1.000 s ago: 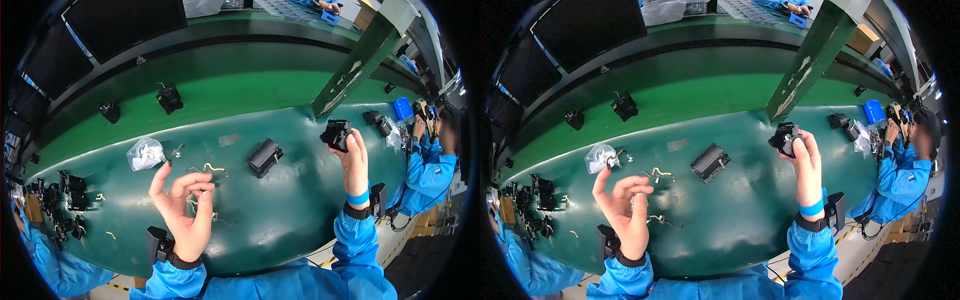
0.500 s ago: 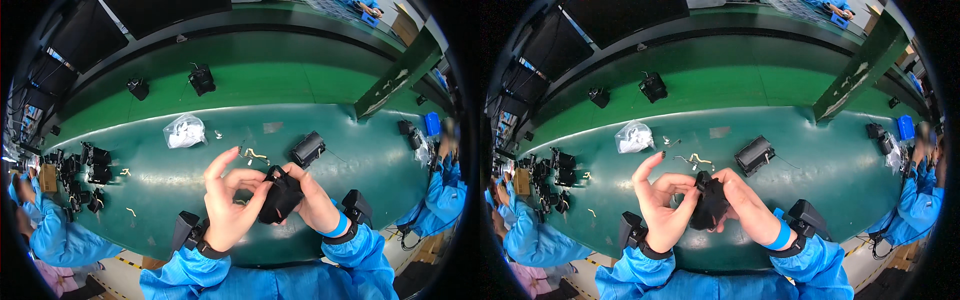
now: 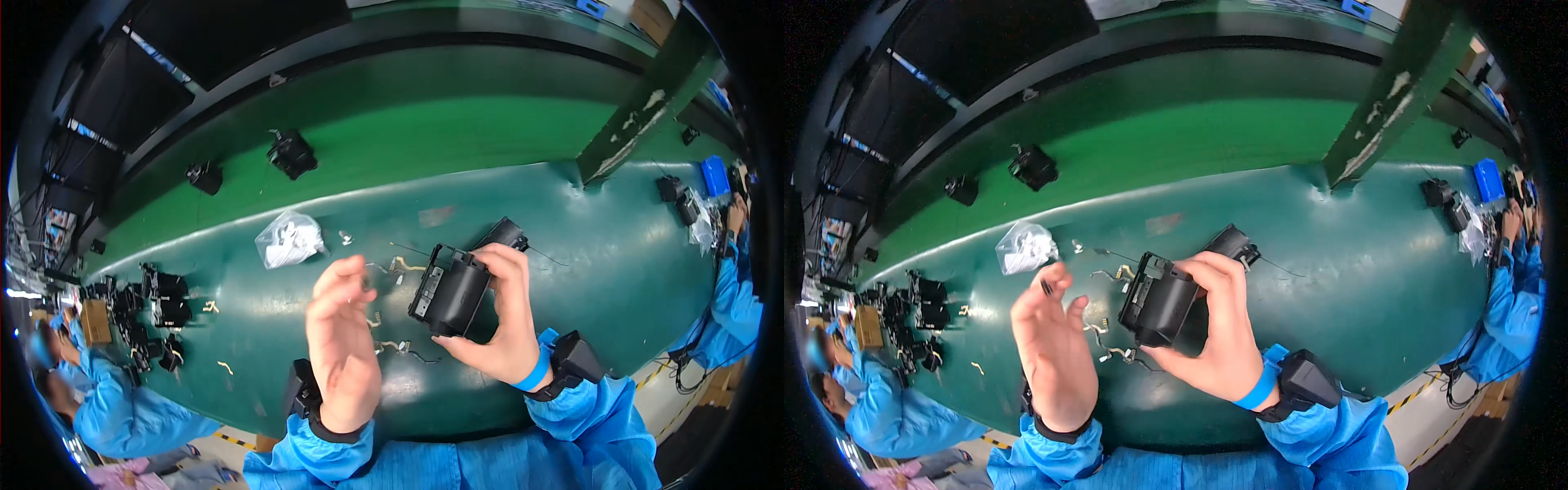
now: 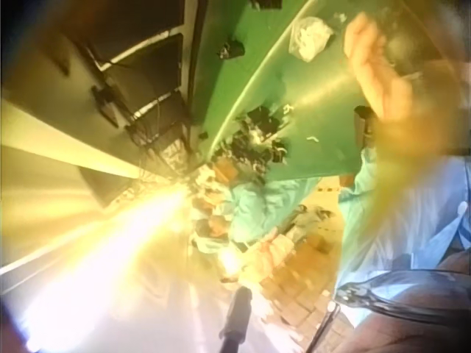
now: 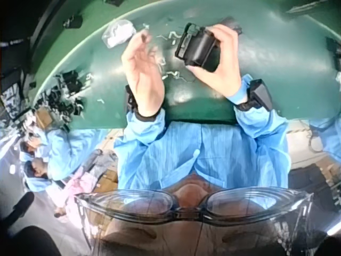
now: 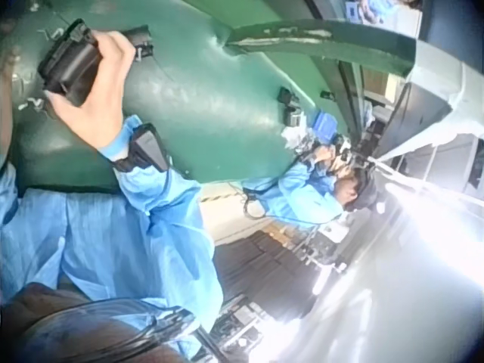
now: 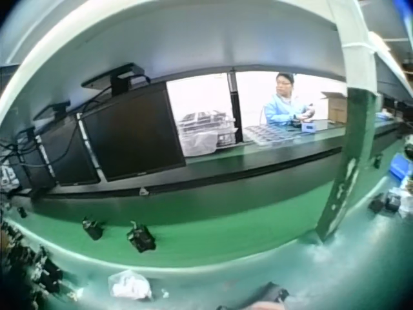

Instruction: Assembling small black plastic electronic housing components by inserting and routing yellow wires.

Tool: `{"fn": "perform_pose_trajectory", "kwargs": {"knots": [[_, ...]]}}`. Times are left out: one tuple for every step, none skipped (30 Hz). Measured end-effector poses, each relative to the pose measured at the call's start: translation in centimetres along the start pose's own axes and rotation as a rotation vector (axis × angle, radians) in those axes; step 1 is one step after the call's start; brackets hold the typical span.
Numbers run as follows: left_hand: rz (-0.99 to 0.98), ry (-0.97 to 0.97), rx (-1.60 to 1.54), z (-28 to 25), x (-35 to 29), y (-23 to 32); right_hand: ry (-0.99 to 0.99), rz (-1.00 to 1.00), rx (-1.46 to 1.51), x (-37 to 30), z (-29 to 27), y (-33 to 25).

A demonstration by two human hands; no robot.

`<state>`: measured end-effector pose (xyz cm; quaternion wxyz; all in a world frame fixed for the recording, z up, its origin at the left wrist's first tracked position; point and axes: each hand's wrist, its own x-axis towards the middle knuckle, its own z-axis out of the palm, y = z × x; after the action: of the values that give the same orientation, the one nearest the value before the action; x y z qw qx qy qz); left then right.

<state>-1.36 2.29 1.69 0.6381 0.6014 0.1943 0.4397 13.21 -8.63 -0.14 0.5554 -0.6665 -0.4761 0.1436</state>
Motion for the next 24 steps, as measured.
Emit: {"fn": "perform_pose_trajectory", "kwargs": {"knots": [[-0.039,-0.028,-0.101,0.1,-0.2,-0.1,0.010,-0.001,-0.001,0.0,0.0,-0.1],[-0.036,-0.038,-0.102,0.2,-0.3,-0.3,0.029,-0.021,-0.031,0.0,-0.1,-0.3],[-0.088,-0.135,-0.147,0.2,-0.5,-0.6,0.047,-0.038,-0.065,0.0,-0.1,-0.6],[-0.141,-0.231,-0.192,0.2,-0.6,-0.9,0.066,-0.037,-0.059,-0.2,-0.1,-0.7],[-0.141,-0.239,-0.196,0.4,-0.7,-1.1,0.073,-0.036,-0.064,-0.3,-0.3,-0.8],[-0.170,-0.272,-0.214,0.8,-0.8,-1.2,0.080,-0.032,-0.073,-0.4,-0.4,-1.0],[-0.200,-0.304,-0.231,1.0,-1.0,-1.4,0.086,-0.028,-0.081,-0.4,-0.6,-1.0],[-0.190,-0.316,-0.214,0.9,-1.2,-1.6,0.091,-0.027,-0.079,-0.4,-0.5,-1.0],[-0.191,-0.320,-0.212,1.0,-1.2,-1.5,0.103,-0.034,-0.079,-0.3,-0.5,-1.1],[-0.199,-0.327,-0.209,1.0,-1.3,-1.4,0.114,-0.042,-0.080,-0.3,-0.5,-1.1],[-0.206,-0.333,-0.206,1.0,-1.3,-1.3,0.117,-0.041,-0.077,-0.3,-0.4,-1.2],[-0.208,-0.338,-0.207,1.0,-1.3,-1.4,0.130,-0.045,-0.070,-0.3,-0.4,-1.1],[-0.203,-0.346,-0.200,1.1,-1.2,-1.5,0.142,-0.048,-0.063,-0.3,-0.5,-1.1],[-0.198,-0.354,-0.192,1.1,-1.2,-1.6,0.146,-0.047,-0.064,-0.4,-0.5,-1.0],[-0.198,-0.357,-0.193,1.0,-1.3,-1.7,0.150,-0.043,-0.056,-0.4,-0.5,-1.0],[-0.208,-0.360,-0.183,0.9,-1.3,-1.9,0.154,-0.040,-0.048,-0.4,-0.5,-0.9],[-0.217,-0.363,-0.174,0.9,-1.4,-1.9,0.156,-0.040,-0.050,-0.4,-0.5,-0.9],[-0.217,-0.365,-0.175,0.9,-1.5,-1.9,0.160,-0.048,-0.046,-0.3,-0.5,-0.8],[-0.213,-0.358,-0.147,0.9,-1.5,-1.9,0.165,-0.056,-0.043,-0.3,-0.4,-0.8],[-0.209,-0.350,-0.120,0.9,-1.5,-1.9,0.167,-0.055,-0.045,-0.3,-0.5,-0.8],[-0.209,-0.351,-0.121,0.9,-1.5,-1.9,0.158,-0.049,-0.056,-0.4,-0.5,-0.8],[-0.205,-0.355,-0.104,0.9,-1.4,-1.9,0.149,-0.044,-0.068,-0.4,-0.5,-0.8],[-0.200,-0.358,-0.087,0.9,-1.4,-1.9,0.149,-0.044,-0.069,-0.5,-0.4,-0.6],[-0.199,-0.359,-0.088,0.9,-1.4,-1.8,0.175,-0.029,-0.002,-0.7,-0.1,-0.3]]}}
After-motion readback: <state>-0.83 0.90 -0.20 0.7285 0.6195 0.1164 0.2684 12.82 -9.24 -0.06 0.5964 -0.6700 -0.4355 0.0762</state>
